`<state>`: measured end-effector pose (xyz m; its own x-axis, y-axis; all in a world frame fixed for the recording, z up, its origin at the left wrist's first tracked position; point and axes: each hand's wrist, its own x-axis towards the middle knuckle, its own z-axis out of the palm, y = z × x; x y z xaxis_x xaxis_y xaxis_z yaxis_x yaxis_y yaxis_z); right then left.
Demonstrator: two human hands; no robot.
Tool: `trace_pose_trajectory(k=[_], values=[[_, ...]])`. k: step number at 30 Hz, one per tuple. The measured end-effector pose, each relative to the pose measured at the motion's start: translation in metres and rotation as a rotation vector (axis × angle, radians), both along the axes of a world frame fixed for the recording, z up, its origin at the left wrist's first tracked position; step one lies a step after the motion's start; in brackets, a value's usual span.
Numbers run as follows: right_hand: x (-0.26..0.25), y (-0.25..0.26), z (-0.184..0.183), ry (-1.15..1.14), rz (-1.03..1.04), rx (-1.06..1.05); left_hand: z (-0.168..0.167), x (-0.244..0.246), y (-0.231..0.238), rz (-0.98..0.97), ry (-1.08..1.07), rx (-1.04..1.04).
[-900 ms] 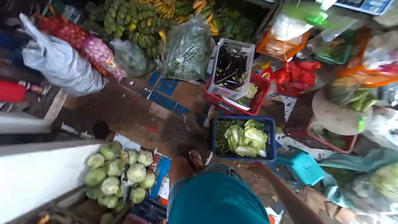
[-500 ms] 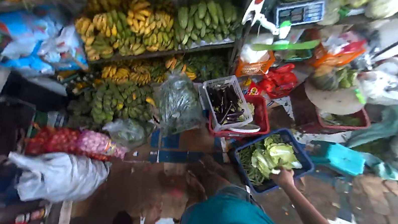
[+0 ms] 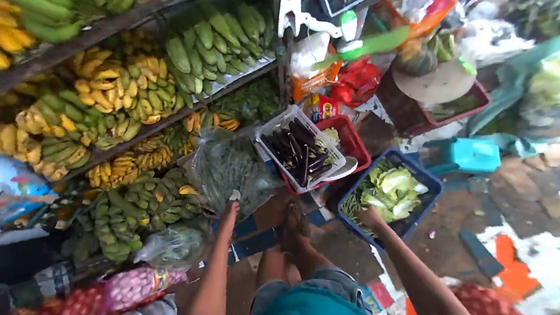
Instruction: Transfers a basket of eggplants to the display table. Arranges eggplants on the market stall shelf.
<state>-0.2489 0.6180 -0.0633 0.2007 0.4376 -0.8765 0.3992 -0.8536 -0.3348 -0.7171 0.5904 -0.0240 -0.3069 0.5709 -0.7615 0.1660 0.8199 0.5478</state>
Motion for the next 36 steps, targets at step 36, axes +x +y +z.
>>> trace_pose_trajectory(k=[36], values=[[-0.115,0.023,-0.139,-0.055,-0.558,0.235,-0.176,0.036,0.363,-1.215,0.302,0.157]])
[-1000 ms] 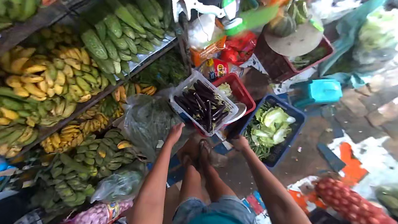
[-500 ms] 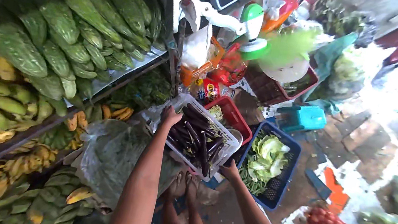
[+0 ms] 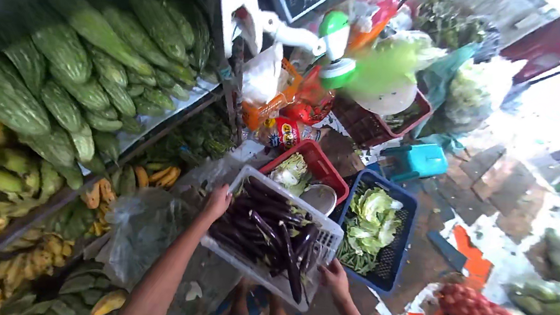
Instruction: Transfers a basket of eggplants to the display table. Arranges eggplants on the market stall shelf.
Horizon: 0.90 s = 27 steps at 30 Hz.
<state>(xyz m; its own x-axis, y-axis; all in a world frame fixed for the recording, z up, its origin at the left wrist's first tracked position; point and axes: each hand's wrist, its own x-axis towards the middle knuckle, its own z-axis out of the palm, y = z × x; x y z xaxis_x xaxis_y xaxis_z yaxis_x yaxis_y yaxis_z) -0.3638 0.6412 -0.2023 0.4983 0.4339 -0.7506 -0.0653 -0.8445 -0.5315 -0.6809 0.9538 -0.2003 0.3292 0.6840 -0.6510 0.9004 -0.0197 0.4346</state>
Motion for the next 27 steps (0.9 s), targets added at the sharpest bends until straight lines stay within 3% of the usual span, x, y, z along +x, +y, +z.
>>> trace_pose_trajectory(k=[3,5,8,12,16,18,20,27], values=[[-0.006,-0.049,0.079,-0.057,-0.200,0.091,0.080,0.016,-0.024,-0.114,0.023,-0.059],[0.002,-0.077,0.135,-0.154,-0.271,0.133,0.141,0.036,-0.045,-0.082,0.046,-0.043],[0.022,-0.119,0.221,-0.321,-0.359,0.282,0.224,0.070,-0.079,-0.057,-0.076,0.183],[0.043,-0.183,0.334,-0.481,-0.495,0.464,0.338,0.128,-0.114,-0.174,-0.337,0.465],[0.062,-0.245,0.407,-0.630,-0.816,0.578,0.440,0.213,-0.155,-0.326,-0.505,0.645],[0.082,-0.283,0.429,-0.700,-0.904,0.602,0.476,0.267,-0.181,-0.448,-0.577,0.748],[0.111,-0.324,0.447,-0.756,-0.945,0.585,0.505,0.324,-0.208,-0.550,-0.618,0.708],[0.227,-0.478,0.511,-0.853,-1.080,0.422,0.554,0.536,-0.340,-0.729,-0.733,0.470]])
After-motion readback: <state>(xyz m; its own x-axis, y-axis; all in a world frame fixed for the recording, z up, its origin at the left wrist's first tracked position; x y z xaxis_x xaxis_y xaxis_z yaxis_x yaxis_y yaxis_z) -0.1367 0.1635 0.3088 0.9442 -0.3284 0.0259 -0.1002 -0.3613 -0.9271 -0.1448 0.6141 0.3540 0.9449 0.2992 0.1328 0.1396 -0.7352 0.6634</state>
